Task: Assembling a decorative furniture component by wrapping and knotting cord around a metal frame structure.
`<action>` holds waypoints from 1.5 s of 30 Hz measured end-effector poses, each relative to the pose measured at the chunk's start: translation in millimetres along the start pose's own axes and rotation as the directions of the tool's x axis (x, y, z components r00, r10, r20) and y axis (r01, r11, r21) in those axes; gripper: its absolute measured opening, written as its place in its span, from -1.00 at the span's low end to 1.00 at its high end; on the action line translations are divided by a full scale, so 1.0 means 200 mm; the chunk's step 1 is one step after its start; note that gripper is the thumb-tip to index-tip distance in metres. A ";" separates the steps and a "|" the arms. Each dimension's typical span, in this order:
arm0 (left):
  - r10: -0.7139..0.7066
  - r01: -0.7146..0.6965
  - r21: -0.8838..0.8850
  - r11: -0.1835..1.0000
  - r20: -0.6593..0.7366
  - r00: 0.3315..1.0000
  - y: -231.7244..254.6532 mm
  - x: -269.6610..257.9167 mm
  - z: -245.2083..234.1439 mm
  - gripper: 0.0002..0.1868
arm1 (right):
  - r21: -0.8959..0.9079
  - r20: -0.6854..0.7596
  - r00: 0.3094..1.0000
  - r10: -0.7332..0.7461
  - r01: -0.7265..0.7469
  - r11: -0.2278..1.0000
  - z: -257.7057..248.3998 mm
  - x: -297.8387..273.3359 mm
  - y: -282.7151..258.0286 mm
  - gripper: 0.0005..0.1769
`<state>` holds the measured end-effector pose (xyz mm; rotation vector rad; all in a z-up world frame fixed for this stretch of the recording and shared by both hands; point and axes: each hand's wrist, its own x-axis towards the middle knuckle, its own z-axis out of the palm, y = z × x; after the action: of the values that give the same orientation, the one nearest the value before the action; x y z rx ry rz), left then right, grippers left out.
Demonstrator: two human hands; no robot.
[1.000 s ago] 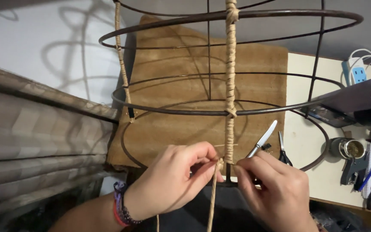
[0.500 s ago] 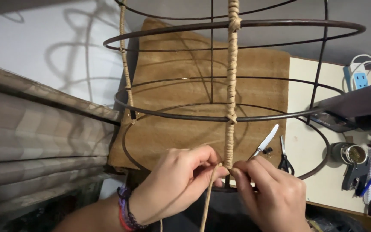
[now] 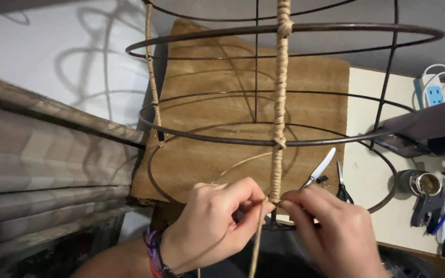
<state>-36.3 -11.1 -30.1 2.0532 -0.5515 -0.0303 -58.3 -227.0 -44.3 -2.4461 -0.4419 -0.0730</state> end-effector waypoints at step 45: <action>0.376 -0.285 0.269 0.920 -0.403 0.834 0.03 -0.10 0.06 -0.91 | 0.598 0.628 0.771 0.111 -0.568 0.565 -0.07 0.26 0.10 -0.86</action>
<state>-59.2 -15.3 -34.9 2.0318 -0.6276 0.7201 -2.3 -234.7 -36.0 -1.5861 -0.1219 0.8399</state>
